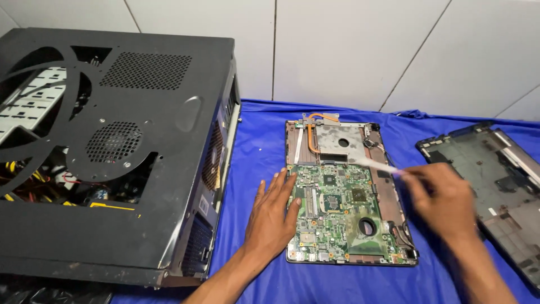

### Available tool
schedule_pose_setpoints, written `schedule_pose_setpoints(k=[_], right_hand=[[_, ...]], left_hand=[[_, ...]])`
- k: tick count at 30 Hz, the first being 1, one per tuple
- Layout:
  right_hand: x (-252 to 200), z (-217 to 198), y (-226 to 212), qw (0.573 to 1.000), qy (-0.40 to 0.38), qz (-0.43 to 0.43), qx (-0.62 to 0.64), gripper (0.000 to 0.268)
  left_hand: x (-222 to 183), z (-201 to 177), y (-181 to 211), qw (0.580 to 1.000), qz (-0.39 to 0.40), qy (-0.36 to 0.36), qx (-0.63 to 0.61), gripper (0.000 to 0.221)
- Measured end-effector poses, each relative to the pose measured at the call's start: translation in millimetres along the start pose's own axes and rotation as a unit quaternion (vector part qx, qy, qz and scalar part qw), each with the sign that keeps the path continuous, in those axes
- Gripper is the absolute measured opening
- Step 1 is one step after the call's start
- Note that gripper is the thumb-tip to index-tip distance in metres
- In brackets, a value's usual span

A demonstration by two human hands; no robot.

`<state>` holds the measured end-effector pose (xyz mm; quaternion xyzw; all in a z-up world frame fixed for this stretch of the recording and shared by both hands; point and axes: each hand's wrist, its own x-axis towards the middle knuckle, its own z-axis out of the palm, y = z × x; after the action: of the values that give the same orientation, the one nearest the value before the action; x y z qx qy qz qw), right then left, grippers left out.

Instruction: Cleaning a laptop motherboard with a toothbrush and manipulating internal components during a repair.

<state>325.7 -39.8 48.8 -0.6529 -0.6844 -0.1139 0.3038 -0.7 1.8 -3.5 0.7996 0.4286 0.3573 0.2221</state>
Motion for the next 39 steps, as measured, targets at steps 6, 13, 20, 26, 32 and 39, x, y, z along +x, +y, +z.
schedule_pose_setpoints(k=[6,13,20,26,32,39], right_hand=[[-37.6,-9.0,90.6,0.981,0.065,0.101,-0.154,0.018],[-37.9,-11.1,95.6,0.972,0.053,0.16,-0.162,0.021],[-33.4,-16.5,86.7,0.969,0.031,0.22,-0.108,0.032],[-30.4,-17.4,70.3,0.971,0.032,0.222,-0.078,0.035],[-29.4,-20.9,63.6,0.969,-0.003,0.238,-0.073,0.039],[-28.8,-23.1,55.4,0.97,-0.029,0.237,-0.051,0.041]], left_hand=[[-0.6,0.8,-0.8,1.0,0.003,0.004,0.004,0.054],[0.2,0.6,-0.5,1.0,0.007,0.0,0.009,0.054],[1.4,-2.4,3.4,1.0,-0.013,0.003,-0.014,0.054],[8.4,0.2,10.0,0.999,-0.027,0.031,-0.014,0.052],[53.1,-0.1,47.8,0.999,0.037,0.018,0.033,0.045],[130.9,49.2,19.8,0.969,0.136,-0.084,0.187,0.041]])
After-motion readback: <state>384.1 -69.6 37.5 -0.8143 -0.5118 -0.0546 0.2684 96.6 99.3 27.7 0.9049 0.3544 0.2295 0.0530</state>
